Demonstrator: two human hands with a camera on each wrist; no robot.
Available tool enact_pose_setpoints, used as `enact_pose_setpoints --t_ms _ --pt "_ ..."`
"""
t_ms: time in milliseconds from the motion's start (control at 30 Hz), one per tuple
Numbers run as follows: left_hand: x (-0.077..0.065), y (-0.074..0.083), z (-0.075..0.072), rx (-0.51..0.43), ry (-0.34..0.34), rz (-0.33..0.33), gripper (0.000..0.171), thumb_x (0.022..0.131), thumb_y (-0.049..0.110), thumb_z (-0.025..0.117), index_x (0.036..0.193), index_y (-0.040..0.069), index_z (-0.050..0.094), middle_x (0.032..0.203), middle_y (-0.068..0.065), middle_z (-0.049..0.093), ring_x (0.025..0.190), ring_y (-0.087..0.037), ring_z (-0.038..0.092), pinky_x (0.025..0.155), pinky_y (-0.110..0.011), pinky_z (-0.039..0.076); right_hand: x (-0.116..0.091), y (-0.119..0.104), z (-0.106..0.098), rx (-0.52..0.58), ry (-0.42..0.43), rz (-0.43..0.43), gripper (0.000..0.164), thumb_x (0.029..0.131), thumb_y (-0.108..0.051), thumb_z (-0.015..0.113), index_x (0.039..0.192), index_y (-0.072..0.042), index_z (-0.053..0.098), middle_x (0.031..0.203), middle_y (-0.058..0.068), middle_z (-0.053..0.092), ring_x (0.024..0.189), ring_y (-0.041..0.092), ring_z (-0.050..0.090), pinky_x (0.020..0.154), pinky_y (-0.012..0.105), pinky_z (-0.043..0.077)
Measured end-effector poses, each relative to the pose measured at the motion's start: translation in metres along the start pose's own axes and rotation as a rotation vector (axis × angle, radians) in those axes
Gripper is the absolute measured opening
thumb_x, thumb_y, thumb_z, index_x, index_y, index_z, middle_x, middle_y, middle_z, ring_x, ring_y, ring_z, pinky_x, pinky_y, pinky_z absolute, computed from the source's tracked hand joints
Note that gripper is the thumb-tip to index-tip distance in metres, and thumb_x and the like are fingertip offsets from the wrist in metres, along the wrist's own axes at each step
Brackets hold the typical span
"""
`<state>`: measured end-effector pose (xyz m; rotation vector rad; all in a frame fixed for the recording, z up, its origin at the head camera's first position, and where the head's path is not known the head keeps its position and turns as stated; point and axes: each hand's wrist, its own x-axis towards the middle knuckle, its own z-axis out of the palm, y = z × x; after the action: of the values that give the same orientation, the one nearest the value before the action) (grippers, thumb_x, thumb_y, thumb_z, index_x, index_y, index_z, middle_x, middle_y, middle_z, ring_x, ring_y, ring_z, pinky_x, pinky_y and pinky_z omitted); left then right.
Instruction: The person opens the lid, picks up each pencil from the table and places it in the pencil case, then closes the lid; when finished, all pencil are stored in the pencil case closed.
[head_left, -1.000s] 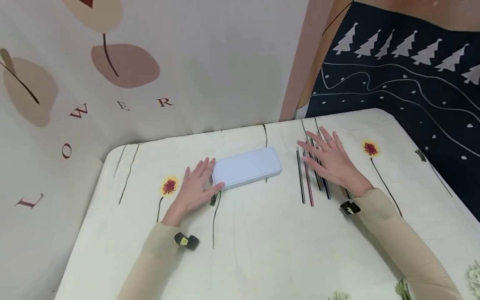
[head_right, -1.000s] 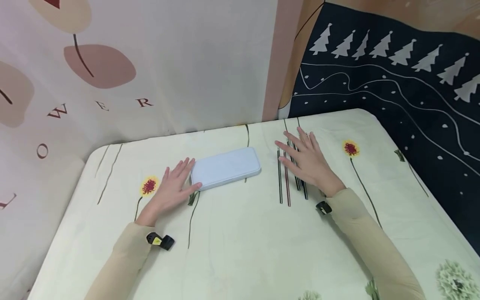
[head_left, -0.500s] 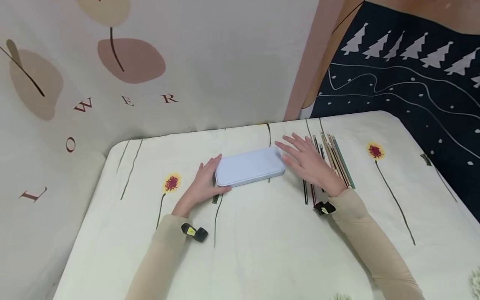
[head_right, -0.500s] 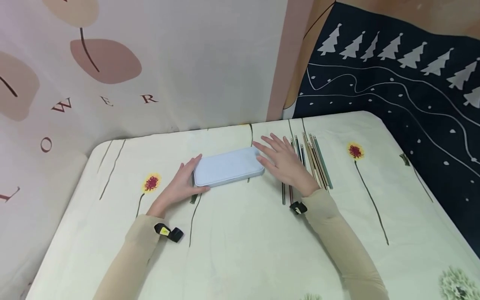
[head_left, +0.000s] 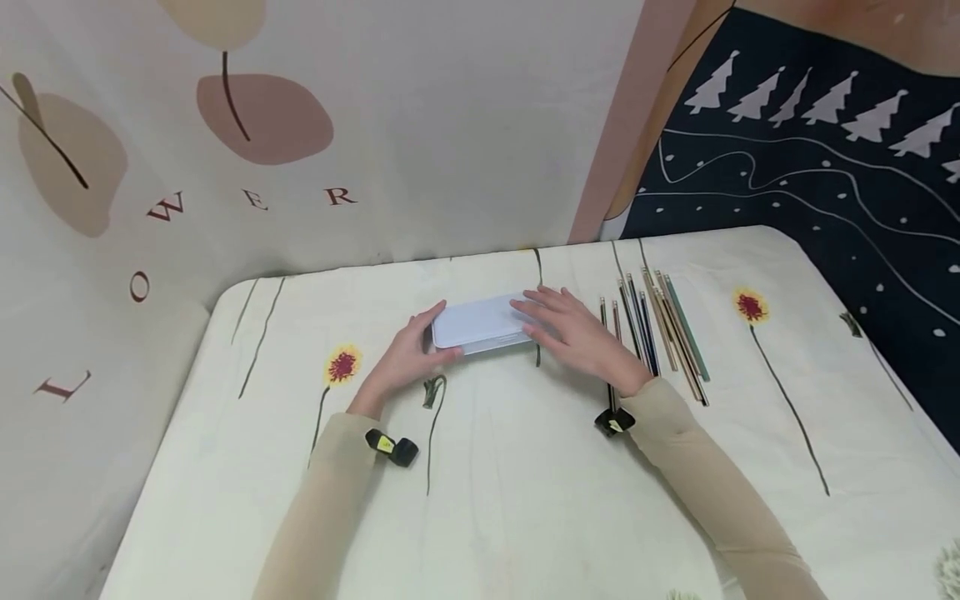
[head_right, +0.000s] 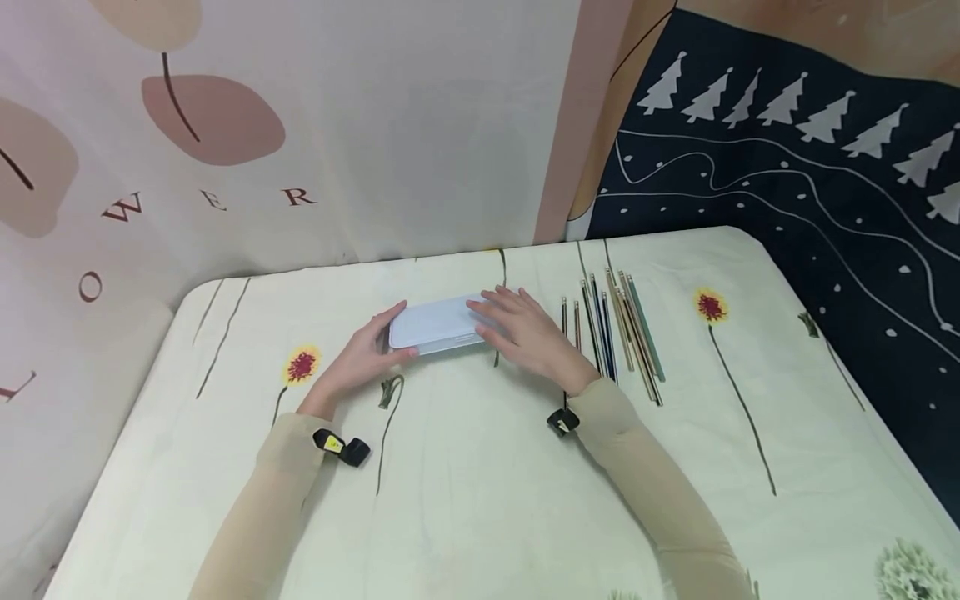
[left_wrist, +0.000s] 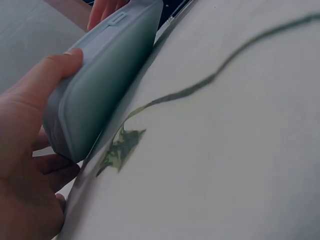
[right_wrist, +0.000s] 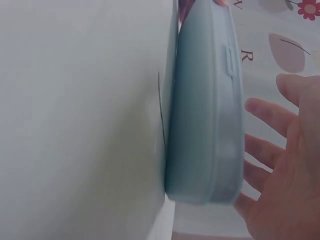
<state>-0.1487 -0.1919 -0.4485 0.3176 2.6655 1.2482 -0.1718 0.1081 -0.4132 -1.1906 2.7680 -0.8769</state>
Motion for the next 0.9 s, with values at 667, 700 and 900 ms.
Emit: enact_pose_setpoints --t_ms 667,700,900 --pt "0.007 0.004 -0.002 -0.248 0.075 -0.075 0.071 0.09 0.027 0.07 0.149 0.006 0.037 0.152 -0.016 0.034 0.141 -0.029 0.027 0.114 -0.037 0.023 0.026 -0.006 0.014 -0.046 0.143 -0.063 0.035 0.09 -0.021 0.067 0.121 -0.007 0.068 0.122 0.009 0.065 0.116 0.024 0.057 0.104 0.043 0.035" --pt "0.007 0.005 -0.002 -0.253 0.078 -0.078 0.071 0.09 0.027 0.07 0.149 0.006 0.037 0.151 -0.016 0.035 0.14 -0.029 0.028 0.114 -0.037 0.024 0.026 -0.005 0.014 -0.041 0.155 -0.065 0.034 0.089 -0.02 0.068 0.12 -0.007 0.069 0.121 0.009 0.065 0.115 0.025 0.058 0.101 0.043 0.037" --pt "0.007 0.009 0.0 -0.287 0.098 -0.102 0.069 0.091 0.029 0.069 0.149 0.008 0.038 0.15 -0.017 0.037 0.138 -0.03 0.032 0.113 -0.038 0.027 0.029 -0.003 0.016 0.009 0.232 -0.083 0.03 0.085 -0.015 0.071 0.113 -0.004 0.072 0.113 0.01 0.069 0.106 0.026 0.063 0.095 0.043 0.044"
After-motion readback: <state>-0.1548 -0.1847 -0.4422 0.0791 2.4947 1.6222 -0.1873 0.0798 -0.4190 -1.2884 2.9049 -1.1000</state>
